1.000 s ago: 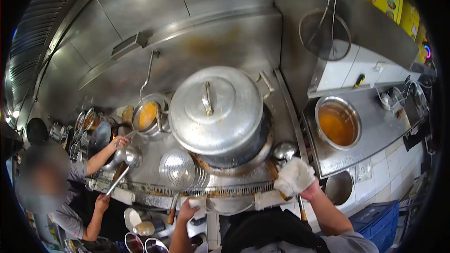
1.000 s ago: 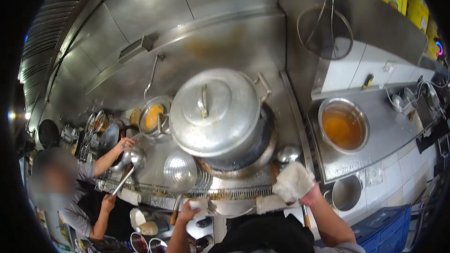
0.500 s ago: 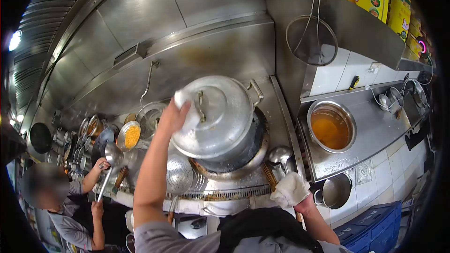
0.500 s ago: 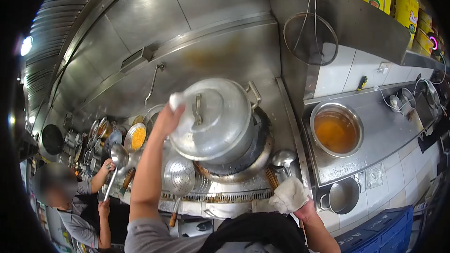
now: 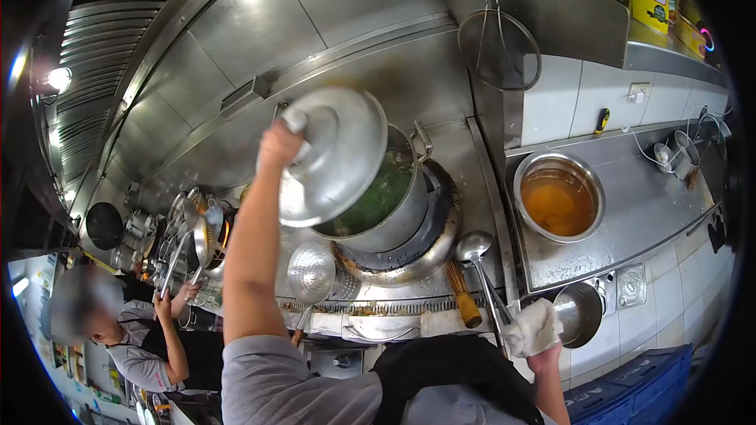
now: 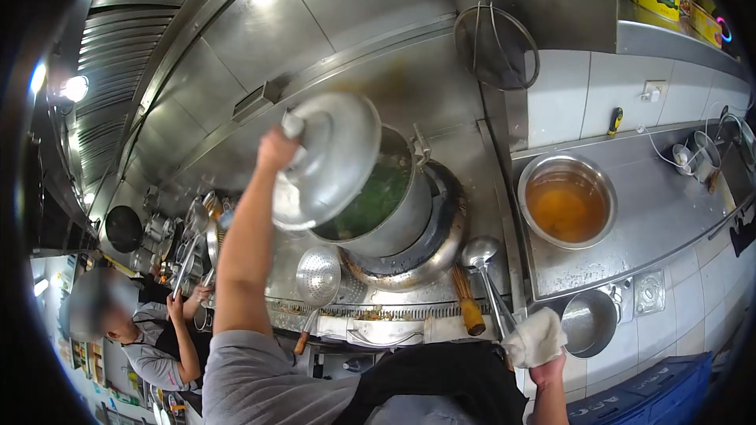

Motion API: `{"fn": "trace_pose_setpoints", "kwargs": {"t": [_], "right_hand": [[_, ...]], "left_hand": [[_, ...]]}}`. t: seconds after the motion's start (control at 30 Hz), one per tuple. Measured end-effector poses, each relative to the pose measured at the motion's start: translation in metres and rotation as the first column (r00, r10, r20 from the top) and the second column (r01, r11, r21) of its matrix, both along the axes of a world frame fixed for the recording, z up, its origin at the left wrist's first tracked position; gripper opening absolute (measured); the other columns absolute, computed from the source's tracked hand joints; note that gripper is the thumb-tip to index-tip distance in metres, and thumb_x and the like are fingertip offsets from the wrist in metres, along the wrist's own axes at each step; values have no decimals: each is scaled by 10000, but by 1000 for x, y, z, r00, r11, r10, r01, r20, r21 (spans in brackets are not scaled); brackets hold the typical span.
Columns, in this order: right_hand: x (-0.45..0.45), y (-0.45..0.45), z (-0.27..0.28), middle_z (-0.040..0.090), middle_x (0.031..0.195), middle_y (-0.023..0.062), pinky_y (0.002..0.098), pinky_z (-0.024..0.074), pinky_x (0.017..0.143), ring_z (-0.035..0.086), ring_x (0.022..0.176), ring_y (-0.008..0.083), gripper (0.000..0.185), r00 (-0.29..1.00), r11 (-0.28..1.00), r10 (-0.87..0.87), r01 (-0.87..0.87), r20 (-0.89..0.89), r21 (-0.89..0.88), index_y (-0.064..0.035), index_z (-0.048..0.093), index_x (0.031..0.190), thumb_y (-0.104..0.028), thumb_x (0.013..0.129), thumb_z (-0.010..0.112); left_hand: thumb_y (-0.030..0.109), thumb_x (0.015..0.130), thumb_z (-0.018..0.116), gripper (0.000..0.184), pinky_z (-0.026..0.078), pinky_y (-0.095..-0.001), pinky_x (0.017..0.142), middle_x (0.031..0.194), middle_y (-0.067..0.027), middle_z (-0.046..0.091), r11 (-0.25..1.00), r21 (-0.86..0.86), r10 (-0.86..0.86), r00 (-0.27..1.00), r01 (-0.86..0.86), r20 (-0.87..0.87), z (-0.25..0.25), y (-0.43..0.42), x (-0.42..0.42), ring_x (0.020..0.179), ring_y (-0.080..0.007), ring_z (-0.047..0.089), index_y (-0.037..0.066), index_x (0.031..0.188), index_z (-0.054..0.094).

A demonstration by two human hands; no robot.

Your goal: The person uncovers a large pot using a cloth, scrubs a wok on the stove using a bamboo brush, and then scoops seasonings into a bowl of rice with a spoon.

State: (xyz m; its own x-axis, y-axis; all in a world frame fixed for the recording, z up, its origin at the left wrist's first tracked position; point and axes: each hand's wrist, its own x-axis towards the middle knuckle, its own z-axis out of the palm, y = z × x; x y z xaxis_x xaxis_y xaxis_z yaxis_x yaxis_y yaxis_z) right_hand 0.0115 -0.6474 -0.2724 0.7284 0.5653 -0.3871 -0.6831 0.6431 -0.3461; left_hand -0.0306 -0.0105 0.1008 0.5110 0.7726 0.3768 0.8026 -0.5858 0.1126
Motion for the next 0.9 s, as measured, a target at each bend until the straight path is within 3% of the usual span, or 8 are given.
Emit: {"fn": "trace_pose_setpoints", "kwargs": {"t": [0.1, 0.17, 0.27, 0.33, 0.67, 0.8, 0.9], "right_hand": [[8, -7, 25, 487, 1416, 73, 472, 400, 1080, 478, 1294, 296, 528, 999, 1000, -25, 26, -29, 16, -142, 412, 1440, -435, 1008, 333], [14, -10, 29, 470, 1435, 70, 468, 387, 1092, 466, 1307, 300, 526, 998, 997, -67, 67, 17, 25, -136, 391, 1456, -417, 1015, 334], [21, -3, 37, 469, 1437, 72, 463, 382, 1098, 468, 1306, 299, 526, 996, 997, -68, 66, 59, 32, -128, 392, 1453, -416, 1017, 330], [22, 4, 37, 470, 1437, 73, 461, 385, 1096, 470, 1304, 297, 525, 995, 999, -40, 39, 96, 10, -125, 392, 1452, -413, 1018, 328], [8, 14, 40, 477, 1429, 77, 468, 386, 1093, 476, 1297, 301, 522, 982, 997, 70, -75, 178, 23, -129, 394, 1450, -409, 1014, 329], [4, 18, 45, 480, 1425, 79, 473, 386, 1093, 476, 1297, 302, 524, 972, 994, 104, -109, 211, 11, -127, 400, 1447, -409, 1011, 329], [2, 30, 54, 514, 1378, 117, 490, 413, 1060, 511, 1254, 325, 544, 994, 999, 31, -28, 105, -30, -101, 422, 1425, -432, 998, 360]], "left_hand": [[370, 792, 672, 479, 494, -463, 917, 1101, -285, 636, 987, 143, -105, 972, 75, 211, 70, 24, -28, 1083, -434, 598, 3, 1098, 636], [389, 779, 679, 490, 498, -464, 896, 1049, -296, 649, 987, 163, -63, 962, 20, 266, 120, -2, -46, 1043, -436, 618, -28, 1035, 655], [381, 765, 694, 495, 497, -457, 882, 1043, -275, 665, 975, 217, -29, 944, -46, 329, 164, -22, -64, 1024, -414, 638, -20, 1053, 658], [366, 758, 704, 489, 501, -440, 860, 1018, -252, 684, 961, 270, -160, 902, 51, 400, 178, -23, -75, 984, -383, 663, -14, 1064, 664], [334, 771, 712, 474, 499, -404, 823, 986, -226, 697, 966, 181, -239, 896, 183, 375, 154, -32, -94, 930, -334, 682, -17, 1082, 649], [341, 776, 714, 474, 499, -414, 822, 988, -242, 692, 987, 120, -141, 930, 106, 339, 137, -26, -91, 932, -359, 677, -25, 1070, 644], [355, 780, 706, 495, 488, -425, 888, 1057, -263, 672, 985, 58, -175, 923, 165, 342, 114, -2, -84, 1019, -392, 648, -18, 1099, 636]]}}
